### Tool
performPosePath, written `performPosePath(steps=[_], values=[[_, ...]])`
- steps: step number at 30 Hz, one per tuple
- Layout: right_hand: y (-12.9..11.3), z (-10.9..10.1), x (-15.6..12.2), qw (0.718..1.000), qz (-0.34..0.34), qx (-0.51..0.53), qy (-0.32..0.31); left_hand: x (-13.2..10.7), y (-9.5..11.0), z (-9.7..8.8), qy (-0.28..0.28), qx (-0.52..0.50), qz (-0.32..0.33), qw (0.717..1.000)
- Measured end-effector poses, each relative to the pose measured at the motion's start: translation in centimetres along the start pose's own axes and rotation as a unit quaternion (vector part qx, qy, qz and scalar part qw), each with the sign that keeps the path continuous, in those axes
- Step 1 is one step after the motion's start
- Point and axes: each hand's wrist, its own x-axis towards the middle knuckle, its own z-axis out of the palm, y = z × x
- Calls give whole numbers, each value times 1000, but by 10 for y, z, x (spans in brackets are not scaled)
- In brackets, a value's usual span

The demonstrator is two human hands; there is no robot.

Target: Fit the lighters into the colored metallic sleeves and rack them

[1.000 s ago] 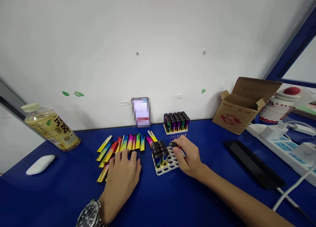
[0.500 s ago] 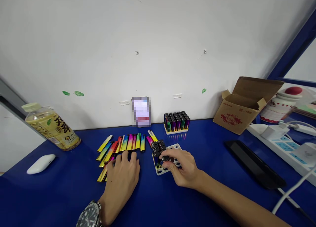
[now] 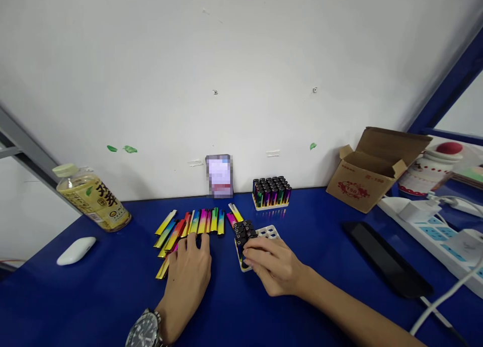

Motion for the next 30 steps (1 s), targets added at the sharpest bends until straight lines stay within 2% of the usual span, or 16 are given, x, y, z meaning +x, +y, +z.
performPosePath(steps=[4, 7, 8, 10, 11, 13, 15, 18, 21, 24, 27, 30], values=[[1, -2, 2, 1000, 3, -18, 6, 1, -4, 10, -13, -32, 21, 999], [12, -15, 5, 1000, 1, -27, -4, 1, -5, 24, 7, -135, 63, 989], [17, -22, 6, 999, 10, -34, -28, 1, -5, 28, 19, -180, 77, 980], [27, -35, 9, 987, 68, -35, -144, 0, -5, 32, 42, -249, 97, 963], [31, -39, 9, 972, 108, -35, -205, -1, -5, 31, 50, -266, 103, 957], [36, -44, 9, 948, 146, -32, -281, -2, -3, 25, 52, -267, 111, 956], [39, -42, 6, 930, 164, -21, -328, -3, -2, 17, 39, -246, 119, 961], [39, -34, 3, 914, 191, -14, -358, -4, 0, 6, 22, -216, 103, 971], [37, -31, 4, 907, 213, -28, -362, -4, 3, 2, 33, -245, 76, 966], [33, -34, 9, 914, 216, -46, -340, -5, 5, -1, 66, -323, 81, 941], [27, -36, 13, 944, 201, -46, -256, -8, 8, -9, 102, -392, 118, 907], [16, -30, 14, 982, 127, -24, -136, -14, 12, -19, 155, -421, 169, 878]])
